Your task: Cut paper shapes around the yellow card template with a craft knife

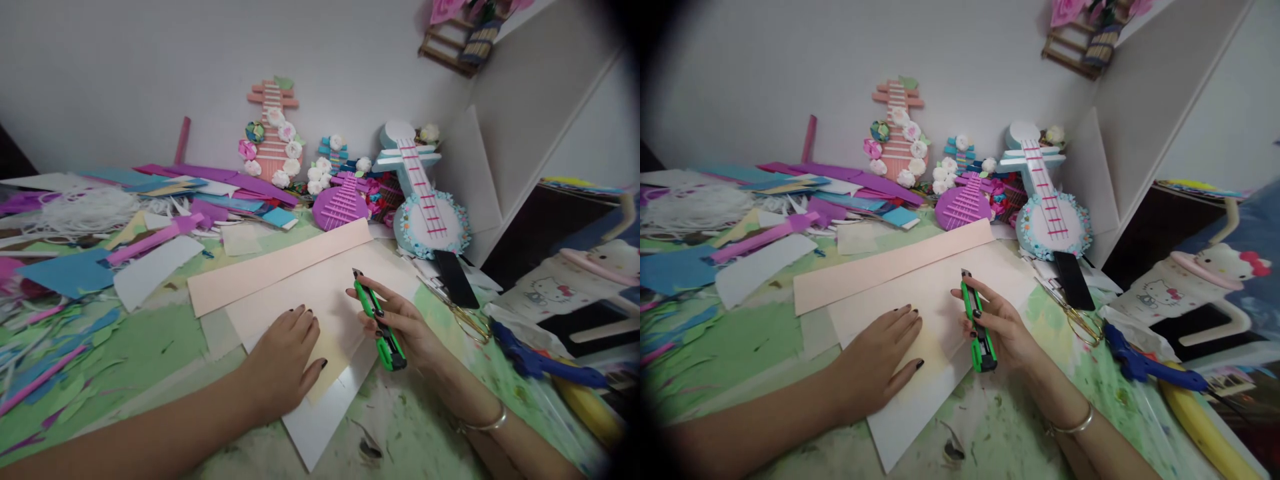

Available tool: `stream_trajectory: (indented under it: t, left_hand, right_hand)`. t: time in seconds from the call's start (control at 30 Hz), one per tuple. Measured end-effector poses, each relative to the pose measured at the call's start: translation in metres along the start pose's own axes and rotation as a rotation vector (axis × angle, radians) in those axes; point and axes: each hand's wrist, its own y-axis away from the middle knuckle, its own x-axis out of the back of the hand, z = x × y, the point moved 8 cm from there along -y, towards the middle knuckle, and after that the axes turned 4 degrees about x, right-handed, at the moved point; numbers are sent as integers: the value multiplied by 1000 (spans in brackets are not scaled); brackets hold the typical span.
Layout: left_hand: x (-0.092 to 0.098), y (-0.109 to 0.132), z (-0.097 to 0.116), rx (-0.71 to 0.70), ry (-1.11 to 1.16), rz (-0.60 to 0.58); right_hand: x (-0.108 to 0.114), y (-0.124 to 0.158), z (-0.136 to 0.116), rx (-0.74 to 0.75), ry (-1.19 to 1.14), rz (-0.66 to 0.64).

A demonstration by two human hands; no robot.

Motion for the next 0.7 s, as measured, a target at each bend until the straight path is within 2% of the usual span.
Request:
stream_trajectory:
  t: [0.4,0.7]
  left_hand:
    - [-1,2,-1,28,8,17]
    - [-1,1,0,16,2,-3]
  right_hand:
    - [-9,1,3,-16,44,-49]
    - [-7,2,7,-26,82,-67]
